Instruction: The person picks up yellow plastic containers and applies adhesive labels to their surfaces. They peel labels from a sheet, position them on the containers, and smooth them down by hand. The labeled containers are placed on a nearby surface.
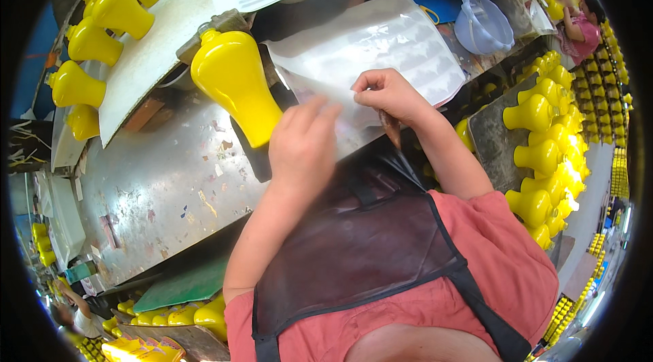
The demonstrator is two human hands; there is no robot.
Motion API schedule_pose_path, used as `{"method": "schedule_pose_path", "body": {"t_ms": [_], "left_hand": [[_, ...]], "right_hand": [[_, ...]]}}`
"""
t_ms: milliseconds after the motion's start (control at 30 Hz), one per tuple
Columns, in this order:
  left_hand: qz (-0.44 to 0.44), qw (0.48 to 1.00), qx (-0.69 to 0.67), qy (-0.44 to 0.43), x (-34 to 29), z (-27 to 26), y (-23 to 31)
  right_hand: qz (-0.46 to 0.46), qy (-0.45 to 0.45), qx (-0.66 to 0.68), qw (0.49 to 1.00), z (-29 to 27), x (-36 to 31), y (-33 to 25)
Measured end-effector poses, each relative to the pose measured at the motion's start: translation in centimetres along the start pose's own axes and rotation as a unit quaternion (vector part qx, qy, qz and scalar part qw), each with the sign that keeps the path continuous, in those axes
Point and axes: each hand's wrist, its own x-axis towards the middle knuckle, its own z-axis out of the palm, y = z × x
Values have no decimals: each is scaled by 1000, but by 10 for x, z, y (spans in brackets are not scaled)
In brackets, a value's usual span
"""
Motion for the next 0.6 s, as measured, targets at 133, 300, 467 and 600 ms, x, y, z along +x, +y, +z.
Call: {"method": "schedule_pose_path", "body": {"t_ms": [133, 300, 467, 600], "left_hand": [[-293, 901, -306, -96, -8, 6, 9], [-363, 808, -457, -85, -9, 25, 6], [-363, 813, -448, -89, -17, 28, 0], [-346, 833, -421, -93, -19, 28, 1]], "right_hand": [[-10, -31, 52, 998, 1, -16, -16], [-64, -6, 45, 997, 6, -25, -24], [-52, 102, 203, 973, -18, -30, -24], [-79, 163, 271, 945, -52, -43, -14]]}}
